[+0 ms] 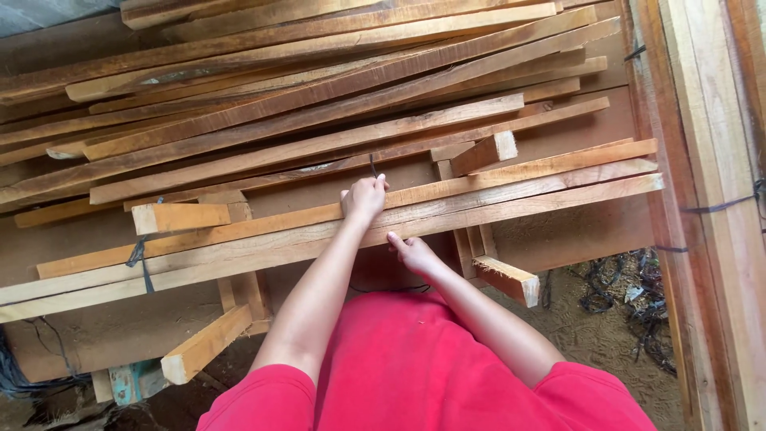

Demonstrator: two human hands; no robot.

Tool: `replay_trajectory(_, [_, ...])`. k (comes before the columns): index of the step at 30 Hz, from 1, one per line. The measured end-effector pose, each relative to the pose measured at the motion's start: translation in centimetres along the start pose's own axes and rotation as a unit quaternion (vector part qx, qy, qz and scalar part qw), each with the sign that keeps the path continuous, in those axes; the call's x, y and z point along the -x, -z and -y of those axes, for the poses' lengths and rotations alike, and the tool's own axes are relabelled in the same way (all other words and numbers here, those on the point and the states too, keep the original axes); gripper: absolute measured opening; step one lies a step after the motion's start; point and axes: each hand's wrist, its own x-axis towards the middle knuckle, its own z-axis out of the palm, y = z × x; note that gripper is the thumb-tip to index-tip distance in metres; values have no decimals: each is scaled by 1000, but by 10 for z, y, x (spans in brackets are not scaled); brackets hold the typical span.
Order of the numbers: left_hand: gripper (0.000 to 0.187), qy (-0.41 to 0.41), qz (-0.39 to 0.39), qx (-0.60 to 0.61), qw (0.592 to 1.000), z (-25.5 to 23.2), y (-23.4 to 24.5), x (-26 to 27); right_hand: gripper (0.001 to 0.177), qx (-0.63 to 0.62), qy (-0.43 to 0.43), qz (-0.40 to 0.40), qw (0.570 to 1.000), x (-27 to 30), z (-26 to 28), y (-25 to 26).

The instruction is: Organizing and bundling wooden slats in a woodworking shop.

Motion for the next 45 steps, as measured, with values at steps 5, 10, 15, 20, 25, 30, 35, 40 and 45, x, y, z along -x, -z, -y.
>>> replay_trajectory(5, [48, -89, -70, -26, 993, 8, -1, 23, 54, 139, 37, 48, 988, 43, 37, 25])
replay_trajectory(10, [27, -248, -295, -103, 917, 42, -37, 10, 46, 140, 48, 40, 988, 57, 54, 35])
replay_trajectory(15, [28, -292, -336, -88, 891, 46, -48, 2, 54, 17, 18, -6, 1000, 25, 19, 14])
replay_trajectory(20, [36, -314, -334, -59, 887, 42, -35, 18, 54, -2, 34, -58, 998, 40, 19, 5])
replay_trajectory(25, [40, -223, -254, -24, 941, 8, 12, 38, 57, 53, 64, -89, 993, 70, 48, 13])
replay_trajectory(30, [53, -34, -59, 85, 994, -1, 39, 1, 40, 137, 142, -21, 980, 72, 42, 25])
replay_trajectory(35, [51, -160, -105, 184, 964, -28, 55, 9, 35, 177, 146, -31, 973, 78, 36, 22])
replay_trajectory(40, [50, -241, -73, 161, 954, -25, 46, 46, 32, 165, 177, -46, 969, 79, 34, 19])
replay_trajectory(45, [48, -245, -46, 204, 947, -11, 36, 71, 38, 230, 154, 5, 961, 107, 79, 53])
